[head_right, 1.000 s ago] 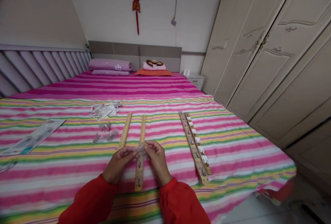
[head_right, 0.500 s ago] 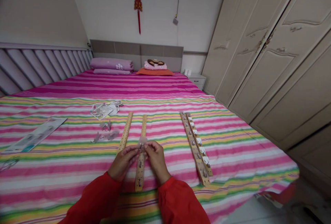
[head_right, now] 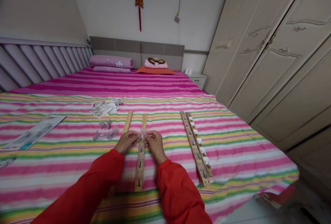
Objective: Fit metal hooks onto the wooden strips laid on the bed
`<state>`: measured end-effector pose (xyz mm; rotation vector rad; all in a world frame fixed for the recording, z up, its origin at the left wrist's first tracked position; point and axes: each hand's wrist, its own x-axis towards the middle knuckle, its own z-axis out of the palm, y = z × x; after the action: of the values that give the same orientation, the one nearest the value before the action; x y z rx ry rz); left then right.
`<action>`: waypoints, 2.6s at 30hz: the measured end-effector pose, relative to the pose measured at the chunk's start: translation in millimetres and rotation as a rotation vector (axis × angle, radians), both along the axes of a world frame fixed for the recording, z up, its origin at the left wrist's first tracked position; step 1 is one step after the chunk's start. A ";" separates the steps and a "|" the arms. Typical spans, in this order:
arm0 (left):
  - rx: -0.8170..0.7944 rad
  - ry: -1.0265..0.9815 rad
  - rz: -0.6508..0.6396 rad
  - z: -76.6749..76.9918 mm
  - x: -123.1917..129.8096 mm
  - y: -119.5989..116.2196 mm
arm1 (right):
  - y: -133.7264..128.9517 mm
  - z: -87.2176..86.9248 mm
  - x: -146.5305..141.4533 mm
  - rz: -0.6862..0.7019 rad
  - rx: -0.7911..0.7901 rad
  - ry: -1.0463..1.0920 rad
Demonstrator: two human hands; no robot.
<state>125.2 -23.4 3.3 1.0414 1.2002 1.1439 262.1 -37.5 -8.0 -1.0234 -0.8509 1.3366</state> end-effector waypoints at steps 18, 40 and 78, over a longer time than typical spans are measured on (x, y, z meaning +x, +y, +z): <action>0.029 0.329 0.061 -32.6 0.2 19.9 | 25.7 -47.2 -3.7 -0.038 -0.011 -0.155; 0.017 0.435 0.090 -50.4 1.8 23.6 | 33.7 -63.5 -3.3 -0.055 -0.021 -0.195; 0.023 0.250 -0.102 -48.4 -4.8 28.0 | 31.3 -60.0 11.8 0.219 0.073 -0.169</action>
<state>120.4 4.6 -45.1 1.2767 1.3138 0.9706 273.9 -6.2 -68.1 -1.0177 -1.1576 1.4034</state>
